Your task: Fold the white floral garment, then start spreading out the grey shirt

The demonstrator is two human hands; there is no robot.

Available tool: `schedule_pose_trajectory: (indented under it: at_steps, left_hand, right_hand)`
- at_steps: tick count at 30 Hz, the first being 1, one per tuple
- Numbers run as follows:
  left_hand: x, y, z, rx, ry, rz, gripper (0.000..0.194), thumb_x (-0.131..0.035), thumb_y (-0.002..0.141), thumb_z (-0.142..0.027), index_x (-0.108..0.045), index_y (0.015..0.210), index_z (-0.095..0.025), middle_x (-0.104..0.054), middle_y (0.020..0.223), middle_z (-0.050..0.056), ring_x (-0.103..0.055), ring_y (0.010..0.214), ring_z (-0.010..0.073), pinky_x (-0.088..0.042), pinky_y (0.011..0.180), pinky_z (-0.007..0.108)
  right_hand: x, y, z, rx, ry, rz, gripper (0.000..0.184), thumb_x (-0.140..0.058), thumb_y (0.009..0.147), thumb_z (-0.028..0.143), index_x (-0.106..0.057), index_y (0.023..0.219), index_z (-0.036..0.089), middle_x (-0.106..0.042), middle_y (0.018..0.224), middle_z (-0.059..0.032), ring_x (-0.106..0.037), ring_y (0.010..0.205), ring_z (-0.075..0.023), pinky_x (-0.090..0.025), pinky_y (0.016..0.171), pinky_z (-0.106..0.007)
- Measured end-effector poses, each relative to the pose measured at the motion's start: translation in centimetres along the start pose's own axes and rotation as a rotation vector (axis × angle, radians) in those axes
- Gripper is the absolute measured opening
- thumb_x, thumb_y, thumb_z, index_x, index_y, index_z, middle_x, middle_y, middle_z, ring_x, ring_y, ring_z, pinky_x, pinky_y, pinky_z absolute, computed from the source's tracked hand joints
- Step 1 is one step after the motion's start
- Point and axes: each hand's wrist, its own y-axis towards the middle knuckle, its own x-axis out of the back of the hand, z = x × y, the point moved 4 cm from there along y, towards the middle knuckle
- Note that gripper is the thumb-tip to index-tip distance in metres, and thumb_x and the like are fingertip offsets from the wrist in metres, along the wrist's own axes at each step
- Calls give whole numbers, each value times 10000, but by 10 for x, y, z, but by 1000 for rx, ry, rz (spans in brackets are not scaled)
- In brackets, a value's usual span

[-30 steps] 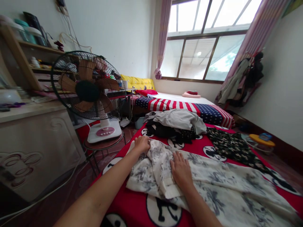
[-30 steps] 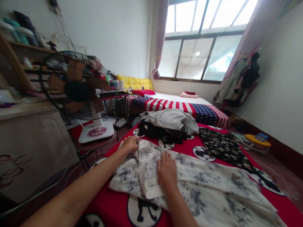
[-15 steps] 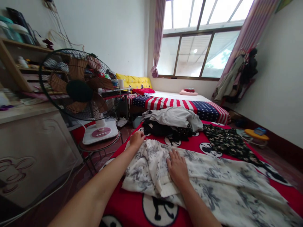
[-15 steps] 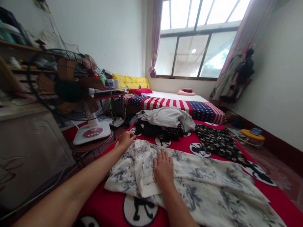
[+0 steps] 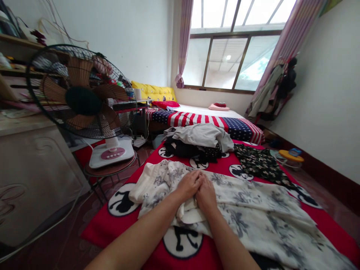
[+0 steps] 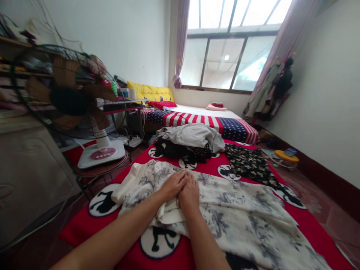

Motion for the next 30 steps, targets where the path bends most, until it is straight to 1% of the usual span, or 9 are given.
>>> schedule_pose_trajectory:
  at_steps: [5,8,12,15,19,21,23,26,30]
  left_hand:
    - [-4,-5,12,23,36,22,445,-346,955,-286,-507,1356,-177,-515,1415,75,-447,1321,176,-301,1138,349]
    - [-6,-3,13,-32,112,22,433,-419,895,-244,-571,1296,-186,-552,1380,64,-468,1300,191,-312,1130,355]
    - [-10,-3,16,-84,153,27,390,-431,888,-309,-651,1196,-216,-579,1350,47,-500,1264,217,-337,1110,375]
    - [-13,-4,16,-102,186,25,387,-416,892,-318,-662,1178,-232,-576,1354,47,-501,1261,224,-335,1104,387]
    - [-14,-5,15,-99,205,16,377,-422,891,-337,-666,1171,-271,-558,1374,30,-464,1298,238,-322,1106,405]
    - [-14,-6,13,-95,209,15,361,-431,887,-340,-681,1142,-285,-576,1352,27,-481,1279,238,-339,1090,398]
    - [-11,-7,11,-98,196,9,337,-446,880,-341,-707,1086,-287,-618,1290,32,-537,1206,239,-381,1049,384]
    - [-6,-8,5,-123,137,-11,284,-474,871,-338,-739,959,-282,-676,1138,28,-601,1055,228,-432,971,355]
    - [0,-9,-2,-173,78,17,254,-502,877,-342,-724,821,-232,-678,981,43,-603,932,215,-444,894,339]
  right_hand:
    - [5,0,-15,-72,200,-106,499,-349,894,199,-467,1370,105,-510,1401,-122,-443,1301,-205,-299,1102,-341]
    - [15,-4,-40,-91,131,-99,517,-451,866,244,-468,1369,127,-490,1420,-117,-425,1317,-212,-294,1108,-351]
    - [46,-20,-101,-195,-134,-11,531,-436,909,341,-451,1390,119,-376,1502,-141,-310,1392,-258,-192,1141,-458]
    - [79,-37,-156,-311,-281,1,498,-384,942,363,-458,1395,170,-343,1525,-115,-283,1407,-261,-186,1129,-498]
    - [124,-54,-211,-413,-365,-96,433,-421,920,310,-552,1308,167,-480,1434,-105,-411,1325,-235,-277,1101,-395]
    - [142,-60,-228,-450,-383,-147,413,-428,898,246,-576,1272,152,-540,1365,-111,-463,1273,-218,-315,1071,-329]
    - [155,-62,-242,-521,-400,-197,440,-417,889,228,-548,1298,130,-548,1335,-138,-480,1249,-233,-351,1035,-324]
    - [167,-62,-261,-667,-409,-240,511,-440,888,334,-517,1323,79,-556,1283,-207,-521,1190,-303,-425,946,-382]
    - [171,-55,-277,-792,-380,-215,461,-566,802,417,-674,1122,103,-633,1140,-214,-597,1061,-337,-479,821,-391]
